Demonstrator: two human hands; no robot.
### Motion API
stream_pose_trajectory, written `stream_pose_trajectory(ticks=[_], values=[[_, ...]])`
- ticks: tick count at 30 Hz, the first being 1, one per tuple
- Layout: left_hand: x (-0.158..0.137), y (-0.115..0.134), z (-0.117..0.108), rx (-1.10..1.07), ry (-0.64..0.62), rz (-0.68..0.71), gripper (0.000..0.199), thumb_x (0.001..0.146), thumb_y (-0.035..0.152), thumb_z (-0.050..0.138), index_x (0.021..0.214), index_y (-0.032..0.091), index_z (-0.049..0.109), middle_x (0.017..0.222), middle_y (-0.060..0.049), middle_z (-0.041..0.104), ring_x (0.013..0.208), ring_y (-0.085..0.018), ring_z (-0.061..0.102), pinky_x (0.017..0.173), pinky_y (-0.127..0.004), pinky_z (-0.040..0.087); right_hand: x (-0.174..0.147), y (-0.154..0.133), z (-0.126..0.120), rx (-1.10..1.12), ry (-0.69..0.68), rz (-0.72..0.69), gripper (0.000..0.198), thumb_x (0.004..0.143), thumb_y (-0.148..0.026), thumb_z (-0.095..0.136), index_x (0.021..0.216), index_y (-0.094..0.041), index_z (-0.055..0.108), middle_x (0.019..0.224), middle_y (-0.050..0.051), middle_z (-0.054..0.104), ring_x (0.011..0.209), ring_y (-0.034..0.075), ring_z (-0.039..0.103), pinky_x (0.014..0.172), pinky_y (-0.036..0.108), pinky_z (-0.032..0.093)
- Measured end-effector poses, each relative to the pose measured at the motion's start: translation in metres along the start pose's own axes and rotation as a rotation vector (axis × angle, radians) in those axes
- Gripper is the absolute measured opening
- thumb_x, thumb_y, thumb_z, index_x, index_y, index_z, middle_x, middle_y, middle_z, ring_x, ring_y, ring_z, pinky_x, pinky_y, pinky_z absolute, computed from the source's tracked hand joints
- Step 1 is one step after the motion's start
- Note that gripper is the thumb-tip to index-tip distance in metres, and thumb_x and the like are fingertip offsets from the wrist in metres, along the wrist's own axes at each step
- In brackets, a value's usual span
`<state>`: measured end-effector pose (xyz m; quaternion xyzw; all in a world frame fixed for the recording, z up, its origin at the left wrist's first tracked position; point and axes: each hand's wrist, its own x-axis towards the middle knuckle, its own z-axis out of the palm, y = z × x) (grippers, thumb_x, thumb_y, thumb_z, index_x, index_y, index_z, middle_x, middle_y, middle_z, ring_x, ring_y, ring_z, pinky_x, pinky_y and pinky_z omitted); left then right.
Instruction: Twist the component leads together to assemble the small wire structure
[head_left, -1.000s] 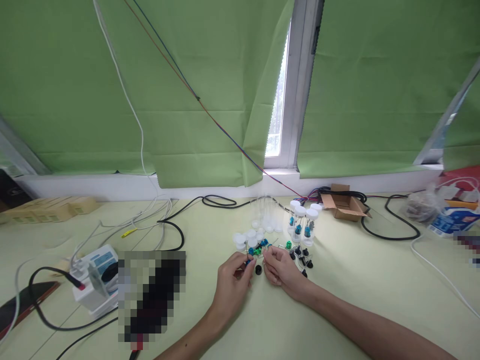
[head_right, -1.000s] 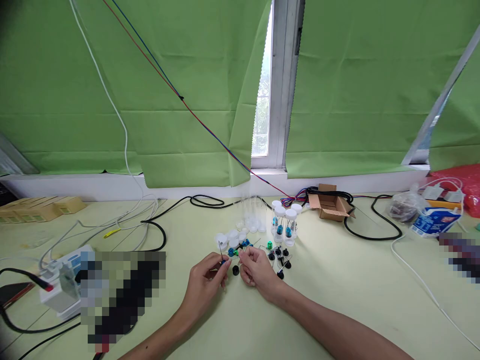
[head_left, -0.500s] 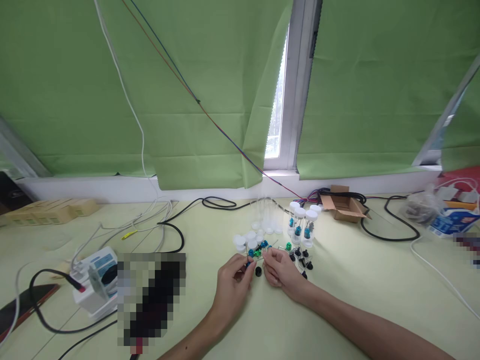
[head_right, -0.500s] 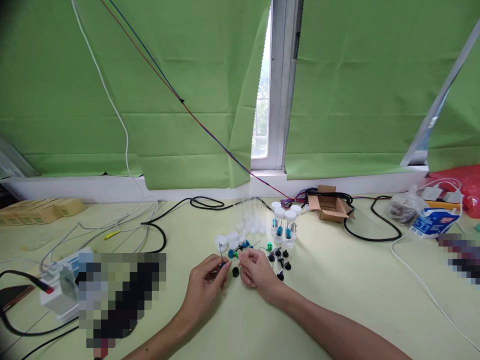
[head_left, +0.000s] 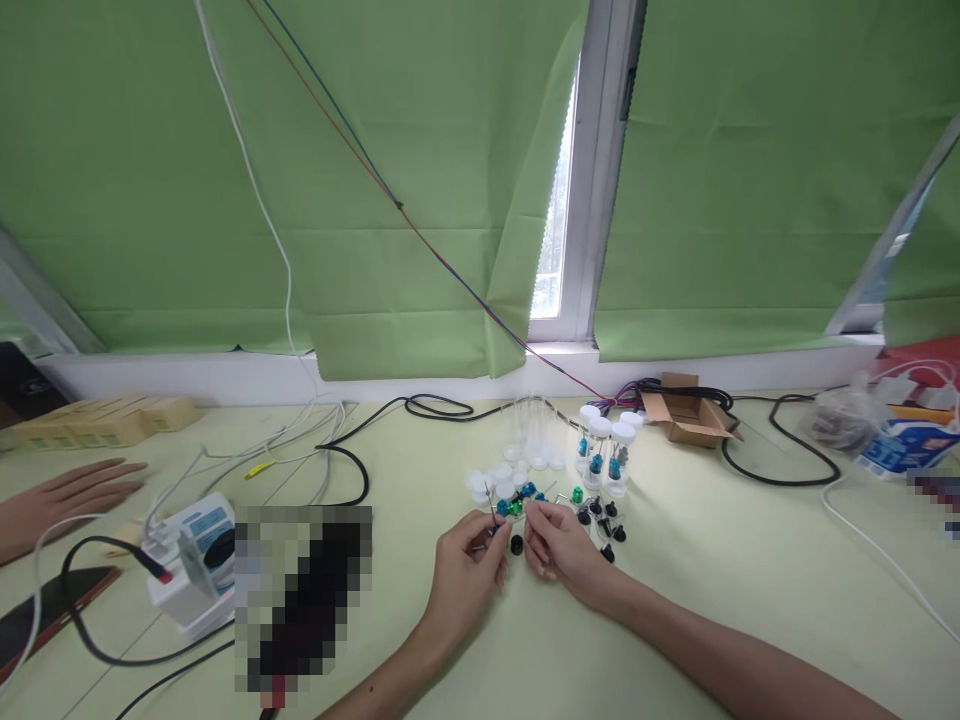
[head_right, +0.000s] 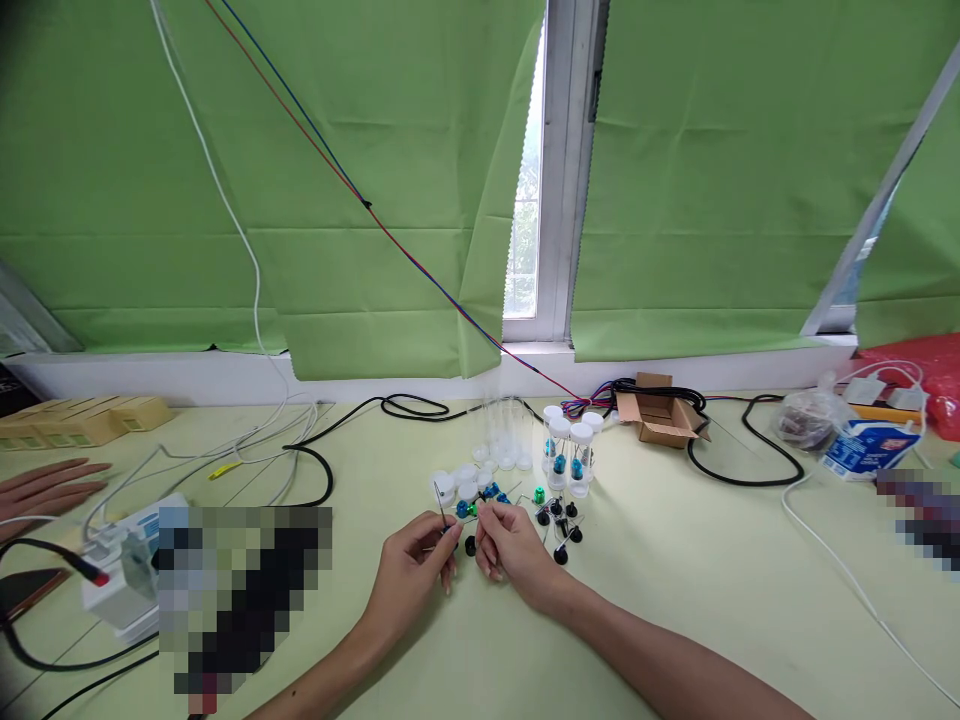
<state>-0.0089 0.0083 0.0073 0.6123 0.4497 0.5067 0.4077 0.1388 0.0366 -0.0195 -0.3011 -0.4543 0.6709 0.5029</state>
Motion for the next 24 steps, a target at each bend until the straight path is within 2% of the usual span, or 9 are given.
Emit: stream_pose_trajectory(ticks=[8, 16, 24], values=[[-0.0004, -0.0017, -0.0005, 0.024, -0.018, 0.033, 0.024, 0.085, 0.039, 0.061, 0.083, 0.016, 0.068, 0.070, 0.002, 0.050, 0.048, -0.010, 0.052, 0.042, -0.021, 0.044, -0.0004, 0.0012, -0.0014, -0.029, -0.019, -0.045, 0.055, 0.081, -0.064, 0.059, 0.053, -0.019, 0.045, 0.032, -0.009, 0.033, 0.027, 0.006, 0.035, 0.031, 0.018, 0.022], [-0.0024, 0.0007, -0.0006, 0.068, -0.013, 0.058, 0.025, 0.085, 0.040, 0.060, 0.077, 0.017, 0.067, 0.068, 0.001, 0.052, 0.049, -0.011, 0.052, 0.043, -0.021, 0.043, -0.0019, -0.0017, -0.0012, -0.044, -0.011, -0.035, 0.055, 0.080, -0.064, 0.059, 0.053, -0.019, 0.045, 0.032, -0.009, 0.034, 0.028, 0.006, 0.033, 0.031, 0.019, 0.021], [-0.0028, 0.0014, -0.0016, 0.136, -0.013, 0.108, 0.022, 0.087, 0.036, 0.058, 0.079, 0.017, 0.069, 0.069, 0.001, 0.052, 0.048, -0.010, 0.050, 0.044, -0.020, 0.043, 0.0001, 0.0006, -0.0005, -0.016, 0.010, -0.015, 0.052, 0.081, -0.060, 0.062, 0.054, -0.019, 0.047, 0.032, -0.010, 0.033, 0.028, 0.006, 0.034, 0.030, 0.019, 0.021]])
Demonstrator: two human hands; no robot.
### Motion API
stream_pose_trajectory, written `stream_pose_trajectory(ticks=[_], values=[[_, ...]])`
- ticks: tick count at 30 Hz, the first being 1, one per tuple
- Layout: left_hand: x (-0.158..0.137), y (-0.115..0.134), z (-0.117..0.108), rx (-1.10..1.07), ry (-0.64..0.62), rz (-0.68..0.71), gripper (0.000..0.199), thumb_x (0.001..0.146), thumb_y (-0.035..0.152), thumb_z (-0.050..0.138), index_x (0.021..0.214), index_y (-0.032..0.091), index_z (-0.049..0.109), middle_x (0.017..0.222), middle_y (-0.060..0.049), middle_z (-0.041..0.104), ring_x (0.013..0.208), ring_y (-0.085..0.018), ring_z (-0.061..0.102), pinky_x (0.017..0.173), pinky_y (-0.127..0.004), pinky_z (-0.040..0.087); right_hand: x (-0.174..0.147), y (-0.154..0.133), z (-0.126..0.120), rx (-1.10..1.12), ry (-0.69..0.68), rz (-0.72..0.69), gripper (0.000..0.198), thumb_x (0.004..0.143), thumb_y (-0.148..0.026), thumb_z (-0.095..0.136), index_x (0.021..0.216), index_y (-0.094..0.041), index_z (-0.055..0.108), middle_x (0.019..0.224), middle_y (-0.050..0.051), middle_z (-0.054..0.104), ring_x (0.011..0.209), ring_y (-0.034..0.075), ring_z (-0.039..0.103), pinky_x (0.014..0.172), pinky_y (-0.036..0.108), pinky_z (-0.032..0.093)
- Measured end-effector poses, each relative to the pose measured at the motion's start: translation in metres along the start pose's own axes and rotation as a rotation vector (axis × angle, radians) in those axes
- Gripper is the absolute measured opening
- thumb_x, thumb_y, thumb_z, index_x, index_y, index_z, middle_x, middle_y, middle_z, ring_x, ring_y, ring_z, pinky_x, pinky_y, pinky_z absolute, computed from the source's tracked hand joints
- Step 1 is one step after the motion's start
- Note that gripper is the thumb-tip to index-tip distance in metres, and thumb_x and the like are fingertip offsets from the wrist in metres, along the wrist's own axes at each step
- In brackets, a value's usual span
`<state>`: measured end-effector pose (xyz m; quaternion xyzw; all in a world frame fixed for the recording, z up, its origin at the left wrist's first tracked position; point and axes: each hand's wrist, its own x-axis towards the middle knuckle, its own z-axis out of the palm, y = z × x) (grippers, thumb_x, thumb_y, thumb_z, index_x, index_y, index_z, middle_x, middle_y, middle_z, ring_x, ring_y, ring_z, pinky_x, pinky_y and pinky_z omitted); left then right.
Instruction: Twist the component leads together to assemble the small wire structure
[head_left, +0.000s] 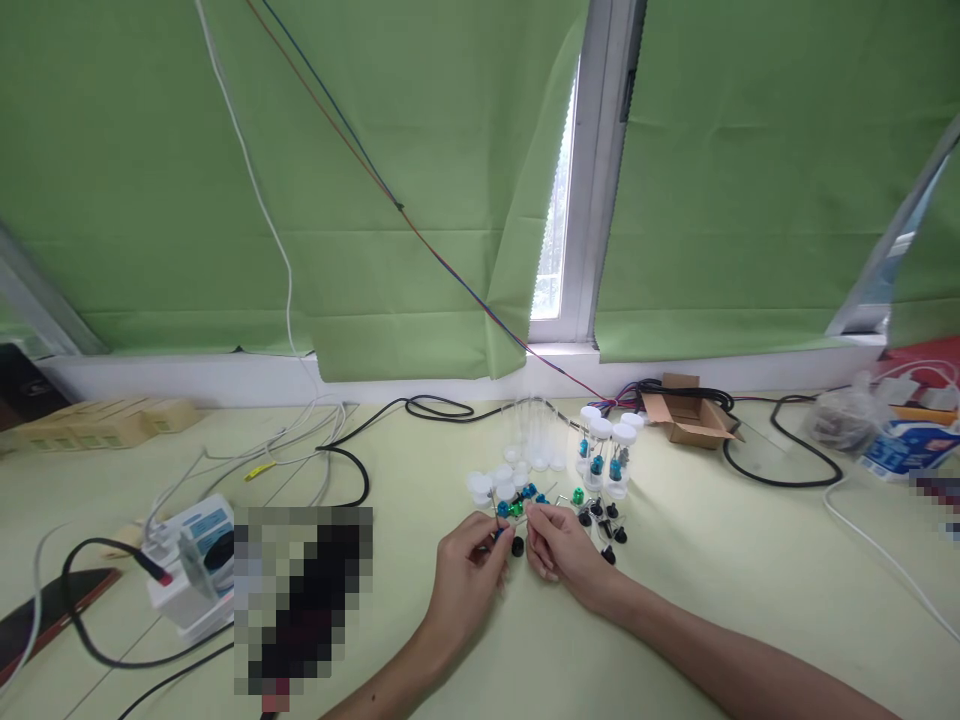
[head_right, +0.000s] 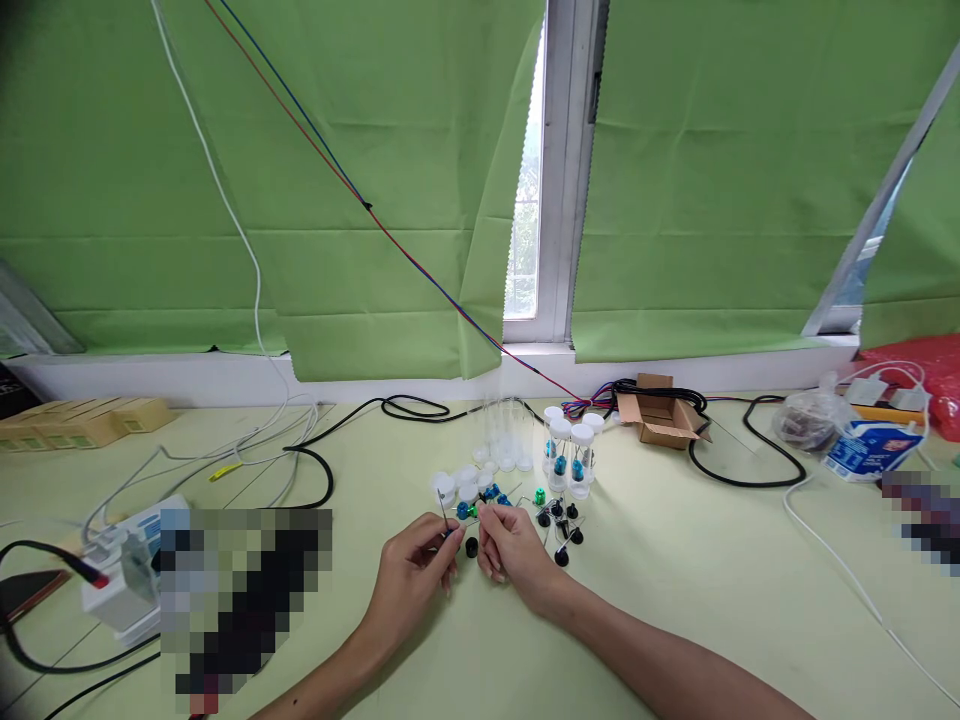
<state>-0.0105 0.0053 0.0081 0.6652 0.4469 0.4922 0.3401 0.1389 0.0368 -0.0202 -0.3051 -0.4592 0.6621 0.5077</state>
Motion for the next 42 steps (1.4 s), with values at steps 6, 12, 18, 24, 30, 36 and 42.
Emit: stream_pose_trajectory(ticks=[6, 12, 18, 24, 30, 36, 42], values=[[0.0008, -0.0022, -0.0015, 0.052, 0.000, 0.025, 0.021, 0.088, 0.035, 0.057, 0.083, 0.018, 0.068, 0.072, 0.000, 0.055, 0.049, -0.010, 0.050, 0.045, -0.021, 0.043, 0.0010, -0.0012, 0.0009, 0.058, -0.011, 0.036, 0.048, 0.079, -0.058, 0.066, 0.058, -0.017, 0.052, 0.035, -0.009, 0.037, 0.029, 0.007, 0.038, 0.029, 0.017, 0.025], [0.0019, -0.0044, -0.0009, 0.068, 0.003, 0.012, 0.021, 0.088, 0.034, 0.057, 0.084, 0.017, 0.067, 0.072, -0.001, 0.057, 0.053, -0.011, 0.052, 0.048, -0.021, 0.044, 0.0015, -0.0021, 0.0012, 0.095, -0.019, 0.044, 0.046, 0.078, -0.057, 0.067, 0.059, -0.017, 0.053, 0.036, -0.009, 0.038, 0.030, 0.006, 0.038, 0.029, 0.017, 0.026], [0.0014, -0.0043, -0.0010, 0.097, 0.004, 0.017, 0.020, 0.088, 0.034, 0.057, 0.083, 0.017, 0.067, 0.073, -0.001, 0.058, 0.055, -0.011, 0.052, 0.050, -0.021, 0.044, 0.0005, -0.0023, 0.0008, 0.082, -0.013, 0.054, 0.046, 0.078, -0.057, 0.067, 0.060, -0.016, 0.053, 0.036, -0.009, 0.038, 0.031, 0.007, 0.041, 0.030, 0.017, 0.026], [0.0023, -0.0053, -0.0010, 0.105, 0.008, 0.015, 0.021, 0.088, 0.035, 0.056, 0.084, 0.018, 0.067, 0.072, 0.000, 0.057, 0.055, -0.011, 0.052, 0.050, -0.021, 0.044, 0.0007, -0.0034, 0.0018, 0.088, -0.010, 0.054, 0.046, 0.078, -0.057, 0.068, 0.060, -0.017, 0.053, 0.036, -0.009, 0.038, 0.031, 0.007, 0.041, 0.030, 0.017, 0.026], [0.0016, -0.0067, -0.0014, 0.112, 0.000, 0.017, 0.020, 0.088, 0.035, 0.056, 0.085, 0.018, 0.067, 0.073, -0.001, 0.058, 0.056, -0.012, 0.053, 0.051, -0.021, 0.044, 0.0014, -0.0028, 0.0014, 0.097, -0.020, 0.051, 0.045, 0.078, -0.056, 0.068, 0.060, -0.016, 0.054, 0.036, -0.009, 0.039, 0.031, 0.007, 0.041, 0.030, 0.017, 0.027], [-0.0004, -0.0058, -0.0011, 0.118, -0.007, 0.013, 0.020, 0.088, 0.034, 0.056, 0.084, 0.018, 0.067, 0.072, -0.001, 0.058, 0.055, -0.012, 0.052, 0.050, -0.021, 0.043, 0.0015, 0.0003, -0.0003, 0.100, -0.021, 0.042, 0.044, 0.079, -0.055, 0.067, 0.061, -0.016, 0.054, 0.036, -0.009, 0.040, 0.031, 0.007, 0.042, 0.030, 0.017, 0.027], [0.0009, -0.0053, -0.0003, 0.134, -0.015, 0.004, 0.020, 0.088, 0.034, 0.056, 0.082, 0.018, 0.066, 0.071, -0.001, 0.059, 0.055, -0.011, 0.052, 0.051, -0.021, 0.043, 0.0010, 0.0009, -0.0005, 0.067, -0.013, 0.040, 0.045, 0.081, -0.055, 0.065, 0.061, -0.016, 0.054, 0.036, -0.008, 0.040, 0.031, 0.008, 0.042, 0.030, 0.018, 0.027]])
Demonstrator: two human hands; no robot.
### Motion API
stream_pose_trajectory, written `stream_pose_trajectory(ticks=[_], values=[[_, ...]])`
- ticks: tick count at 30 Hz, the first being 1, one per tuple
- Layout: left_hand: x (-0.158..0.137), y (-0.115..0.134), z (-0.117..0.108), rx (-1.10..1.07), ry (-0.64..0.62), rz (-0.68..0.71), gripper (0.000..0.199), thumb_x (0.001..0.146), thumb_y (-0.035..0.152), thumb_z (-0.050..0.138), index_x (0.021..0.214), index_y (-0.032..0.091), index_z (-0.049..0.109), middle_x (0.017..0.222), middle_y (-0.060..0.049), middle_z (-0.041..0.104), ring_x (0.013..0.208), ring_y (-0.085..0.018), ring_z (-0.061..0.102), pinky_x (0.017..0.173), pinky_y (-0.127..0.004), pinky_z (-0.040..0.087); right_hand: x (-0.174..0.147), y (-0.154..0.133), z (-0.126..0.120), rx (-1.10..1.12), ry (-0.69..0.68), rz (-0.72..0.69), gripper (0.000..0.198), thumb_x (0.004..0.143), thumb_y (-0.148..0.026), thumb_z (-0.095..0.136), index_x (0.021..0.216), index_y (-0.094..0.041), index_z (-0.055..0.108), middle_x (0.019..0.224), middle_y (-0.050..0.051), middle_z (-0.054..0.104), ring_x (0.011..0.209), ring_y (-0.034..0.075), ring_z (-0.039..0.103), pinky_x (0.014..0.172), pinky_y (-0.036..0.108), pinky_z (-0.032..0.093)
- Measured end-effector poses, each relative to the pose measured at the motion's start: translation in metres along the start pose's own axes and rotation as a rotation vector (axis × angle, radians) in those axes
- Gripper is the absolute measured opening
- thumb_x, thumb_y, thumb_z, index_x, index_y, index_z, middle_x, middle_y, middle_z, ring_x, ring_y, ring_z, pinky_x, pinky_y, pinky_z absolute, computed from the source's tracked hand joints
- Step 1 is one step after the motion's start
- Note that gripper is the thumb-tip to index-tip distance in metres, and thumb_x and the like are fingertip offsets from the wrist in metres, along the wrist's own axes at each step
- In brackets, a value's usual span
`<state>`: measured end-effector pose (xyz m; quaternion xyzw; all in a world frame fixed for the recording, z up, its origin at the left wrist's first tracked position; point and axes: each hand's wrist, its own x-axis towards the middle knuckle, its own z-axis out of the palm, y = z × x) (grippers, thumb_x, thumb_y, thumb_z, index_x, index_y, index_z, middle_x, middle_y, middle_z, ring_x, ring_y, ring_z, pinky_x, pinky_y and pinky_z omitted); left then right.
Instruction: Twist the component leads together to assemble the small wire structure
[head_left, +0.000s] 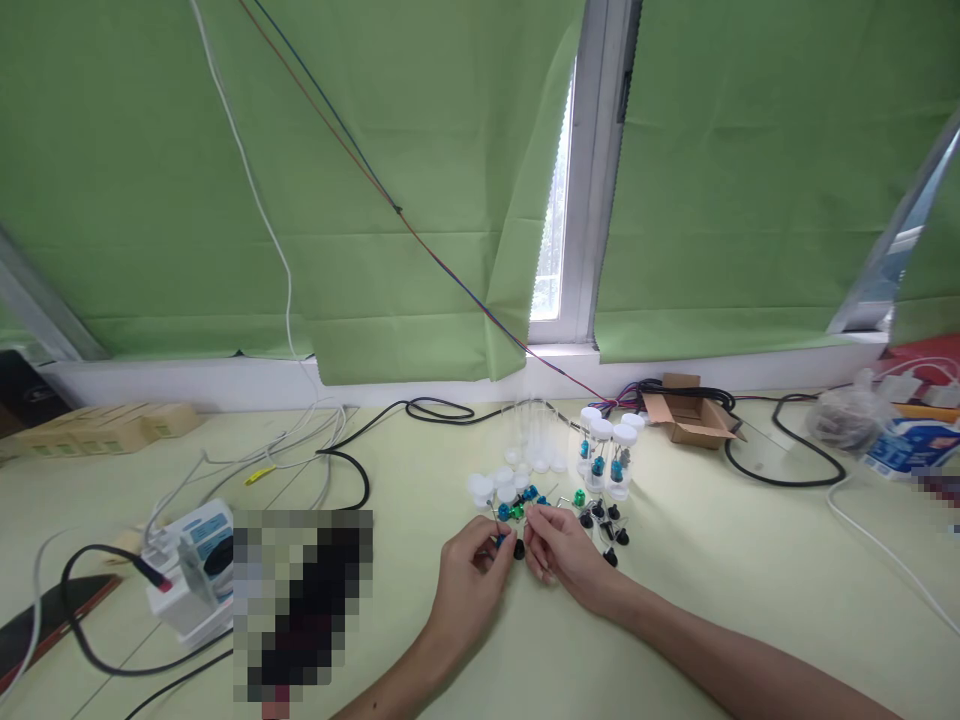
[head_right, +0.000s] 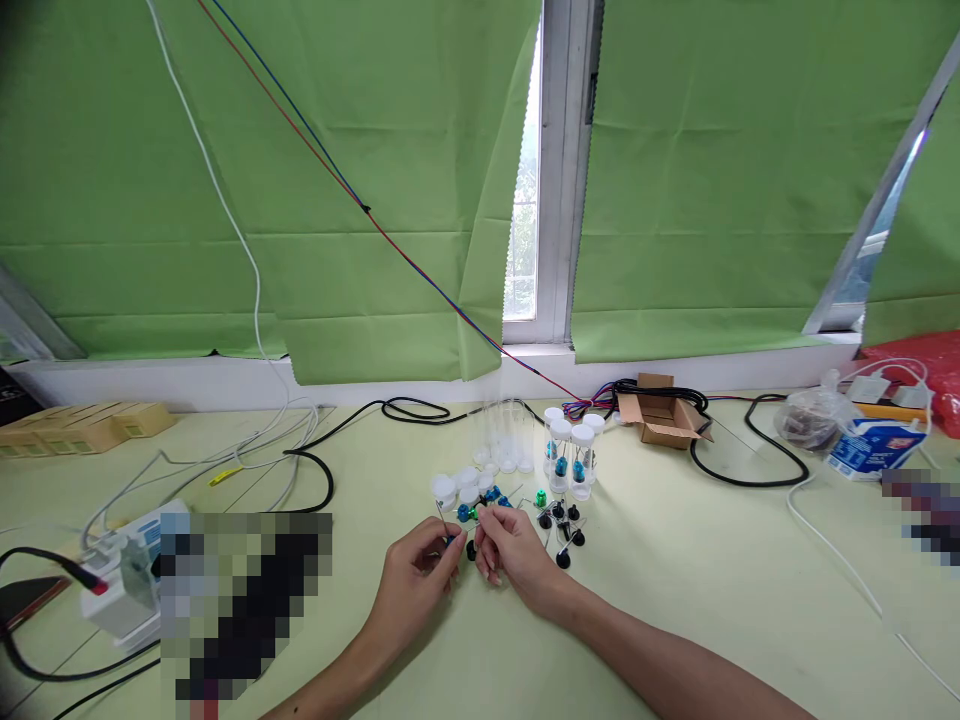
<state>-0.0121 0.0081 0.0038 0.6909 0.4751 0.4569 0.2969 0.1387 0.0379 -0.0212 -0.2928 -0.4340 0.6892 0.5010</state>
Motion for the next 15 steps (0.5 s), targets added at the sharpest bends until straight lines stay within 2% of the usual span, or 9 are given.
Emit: stream_pose_trajectory(ticks=[15], values=[[-0.0028, 0.0001, 0.0022, 0.024, -0.029, 0.013, 0.022, 0.089, 0.034, 0.055, 0.081, 0.019, 0.068, 0.071, -0.001, 0.060, 0.056, -0.012, 0.053, 0.051, -0.021, 0.042, 0.0002, 0.0017, 0.0010, -0.057, -0.013, -0.023, 0.045, 0.083, -0.055, 0.063, 0.063, -0.017, 0.054, 0.036, -0.009, 0.039, 0.031, 0.007, 0.040, 0.031, 0.018, 0.028]])
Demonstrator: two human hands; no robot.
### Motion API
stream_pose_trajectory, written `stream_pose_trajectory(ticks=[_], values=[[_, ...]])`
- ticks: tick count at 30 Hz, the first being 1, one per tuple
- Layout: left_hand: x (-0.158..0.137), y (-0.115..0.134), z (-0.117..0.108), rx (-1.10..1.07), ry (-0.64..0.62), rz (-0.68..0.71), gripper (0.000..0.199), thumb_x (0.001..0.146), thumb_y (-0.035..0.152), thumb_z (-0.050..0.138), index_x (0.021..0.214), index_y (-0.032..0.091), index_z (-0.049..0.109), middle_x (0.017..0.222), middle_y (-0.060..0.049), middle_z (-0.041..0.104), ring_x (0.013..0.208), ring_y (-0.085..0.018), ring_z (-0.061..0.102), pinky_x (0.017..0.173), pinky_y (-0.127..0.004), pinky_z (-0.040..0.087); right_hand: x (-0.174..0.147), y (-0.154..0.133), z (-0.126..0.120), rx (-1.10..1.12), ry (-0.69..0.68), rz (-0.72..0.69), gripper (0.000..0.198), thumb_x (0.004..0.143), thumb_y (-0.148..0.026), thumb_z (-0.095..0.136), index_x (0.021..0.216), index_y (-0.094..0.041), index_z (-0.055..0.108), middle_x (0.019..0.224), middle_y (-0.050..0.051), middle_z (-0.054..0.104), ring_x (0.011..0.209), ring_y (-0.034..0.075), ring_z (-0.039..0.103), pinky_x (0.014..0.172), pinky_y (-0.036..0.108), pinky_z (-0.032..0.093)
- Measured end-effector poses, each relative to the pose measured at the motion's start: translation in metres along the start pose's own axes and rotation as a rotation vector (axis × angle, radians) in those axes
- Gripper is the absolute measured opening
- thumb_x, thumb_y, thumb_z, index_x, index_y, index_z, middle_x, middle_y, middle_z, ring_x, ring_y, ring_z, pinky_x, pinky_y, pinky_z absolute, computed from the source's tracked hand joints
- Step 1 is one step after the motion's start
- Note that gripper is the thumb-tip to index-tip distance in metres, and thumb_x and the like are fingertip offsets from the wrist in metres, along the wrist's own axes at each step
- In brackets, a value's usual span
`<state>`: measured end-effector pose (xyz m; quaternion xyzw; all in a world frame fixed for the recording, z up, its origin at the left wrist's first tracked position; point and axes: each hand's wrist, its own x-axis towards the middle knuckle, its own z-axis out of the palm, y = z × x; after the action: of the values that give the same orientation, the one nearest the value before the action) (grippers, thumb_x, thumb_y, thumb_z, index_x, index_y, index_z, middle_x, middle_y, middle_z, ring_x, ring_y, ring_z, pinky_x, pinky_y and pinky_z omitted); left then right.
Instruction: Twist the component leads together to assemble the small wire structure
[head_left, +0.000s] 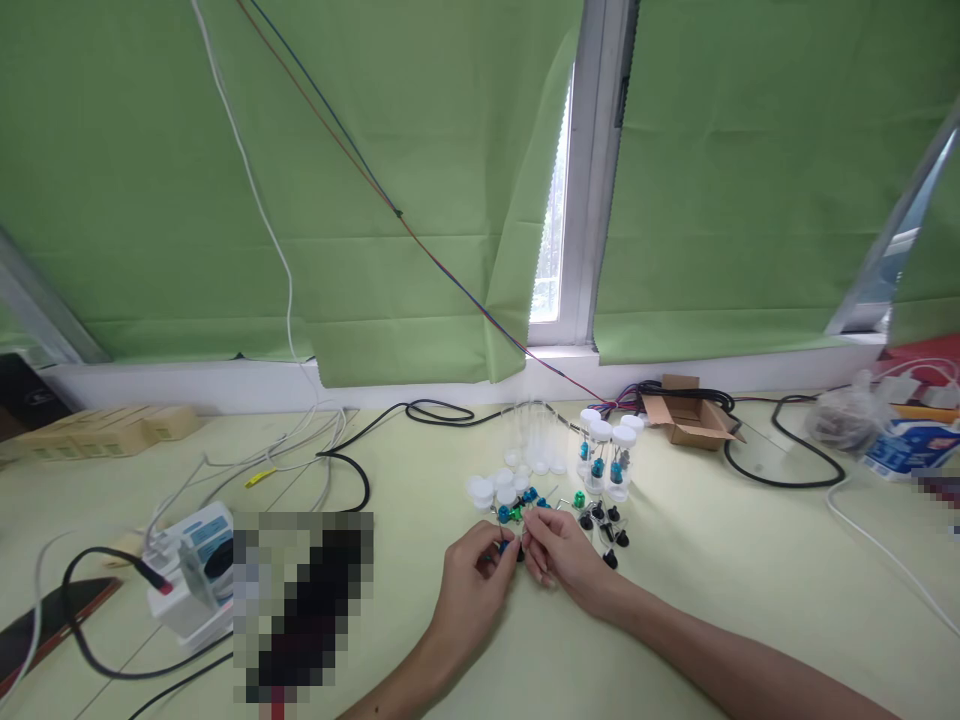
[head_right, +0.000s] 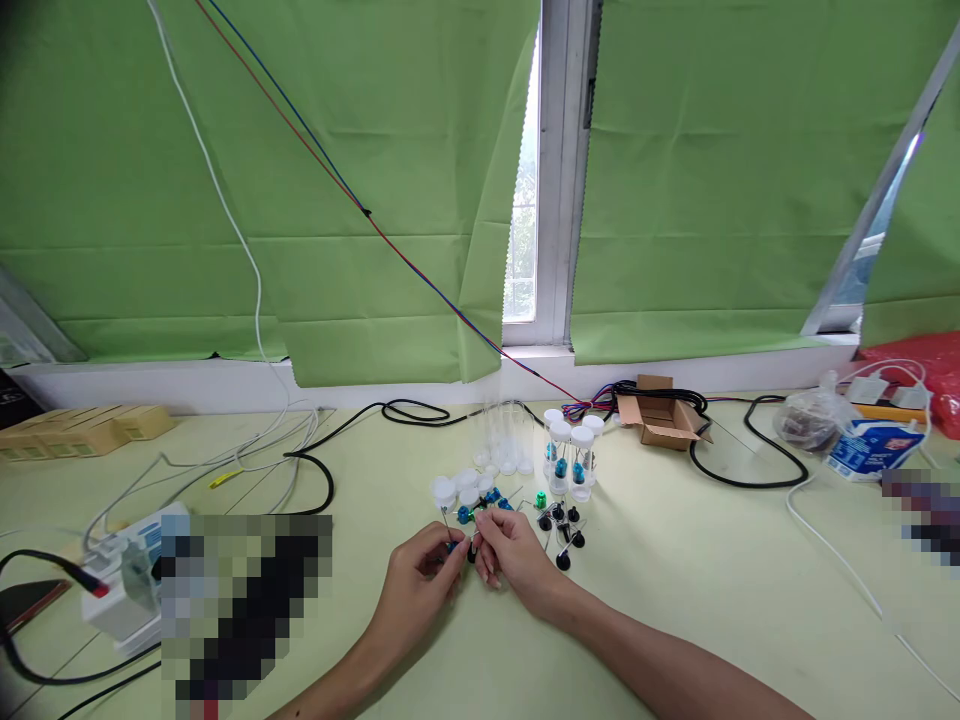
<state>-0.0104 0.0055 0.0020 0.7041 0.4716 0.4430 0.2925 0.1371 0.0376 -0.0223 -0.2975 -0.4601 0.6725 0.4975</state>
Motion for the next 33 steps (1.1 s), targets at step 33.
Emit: stream_pose_trajectory(ticks=[33], values=[[0.0016, 0.0013, 0.0006, -0.032, -0.001, -0.017, 0.025, 0.088, 0.040, 0.057, 0.084, 0.018, 0.069, 0.072, -0.002, 0.059, 0.054, -0.012, 0.053, 0.049, -0.022, 0.045, 0.0008, 0.0024, -0.0019, -0.026, 0.001, -0.006, 0.046, 0.085, -0.058, 0.059, 0.064, -0.017, 0.054, 0.037, -0.008, 0.040, 0.032, 0.007, 0.039, 0.032, 0.018, 0.029]])
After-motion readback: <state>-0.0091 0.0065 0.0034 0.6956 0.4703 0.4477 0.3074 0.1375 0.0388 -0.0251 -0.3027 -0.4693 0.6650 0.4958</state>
